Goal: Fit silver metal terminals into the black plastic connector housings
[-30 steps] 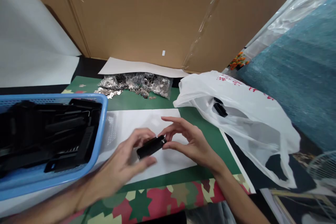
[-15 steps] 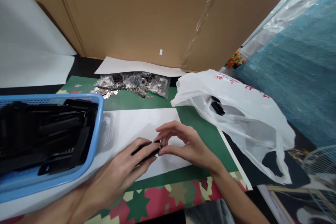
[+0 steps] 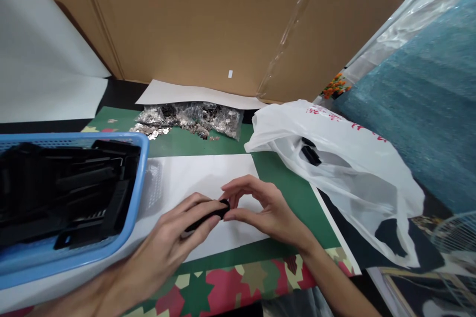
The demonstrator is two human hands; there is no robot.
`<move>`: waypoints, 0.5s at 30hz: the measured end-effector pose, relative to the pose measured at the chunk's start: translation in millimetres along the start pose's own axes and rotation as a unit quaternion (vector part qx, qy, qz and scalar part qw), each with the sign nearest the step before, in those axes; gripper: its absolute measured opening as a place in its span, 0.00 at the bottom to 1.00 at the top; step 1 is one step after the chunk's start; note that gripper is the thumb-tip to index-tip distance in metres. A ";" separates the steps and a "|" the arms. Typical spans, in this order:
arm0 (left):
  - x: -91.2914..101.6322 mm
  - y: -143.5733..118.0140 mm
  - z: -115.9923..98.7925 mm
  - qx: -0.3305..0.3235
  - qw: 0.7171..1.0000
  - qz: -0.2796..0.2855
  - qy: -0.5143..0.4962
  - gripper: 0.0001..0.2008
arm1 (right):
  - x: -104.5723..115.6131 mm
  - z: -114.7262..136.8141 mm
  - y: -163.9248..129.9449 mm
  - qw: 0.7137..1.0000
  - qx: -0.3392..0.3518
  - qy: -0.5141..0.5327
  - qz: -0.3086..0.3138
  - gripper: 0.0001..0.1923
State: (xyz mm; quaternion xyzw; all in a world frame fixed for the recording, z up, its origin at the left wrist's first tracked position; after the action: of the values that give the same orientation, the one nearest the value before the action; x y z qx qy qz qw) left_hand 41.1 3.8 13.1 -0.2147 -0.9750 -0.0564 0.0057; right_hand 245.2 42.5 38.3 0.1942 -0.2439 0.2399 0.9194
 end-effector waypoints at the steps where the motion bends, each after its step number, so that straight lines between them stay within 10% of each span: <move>1: 1.1 1.5 1.5 0.025 0.999 -0.020 -0.024 0.15 | -0.4 0.8 0.2 1.000 0.013 -0.028 -0.002 0.21; 8: 5.7 10.0 13.4 0.120 0.971 -0.122 -0.167 0.19 | -15.6 6.5 -1.3 0.959 0.123 -0.249 -0.048 0.25; 15: 5.1 8.3 24.4 0.157 0.958 -0.122 -0.207 0.20 | -16.1 -0.4 -3.9 0.981 0.066 -0.170 -0.065 0.22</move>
State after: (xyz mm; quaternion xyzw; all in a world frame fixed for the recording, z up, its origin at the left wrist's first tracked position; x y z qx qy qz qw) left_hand 40.3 16.2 -10.0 -0.0973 -0.9703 0.1424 -0.1696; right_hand 235.1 33.9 28.4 0.3082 -0.3673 0.1587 0.8631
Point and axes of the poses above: each hand's wrist, its own y-axis towards the middle knuckle, its own x-axis out of the back of the hand, z = x × y, the point moved 3 cm from there along y, towards the middle knuckle, and after that the axes turned 15 degrees about -y, right-handed, at the moved point
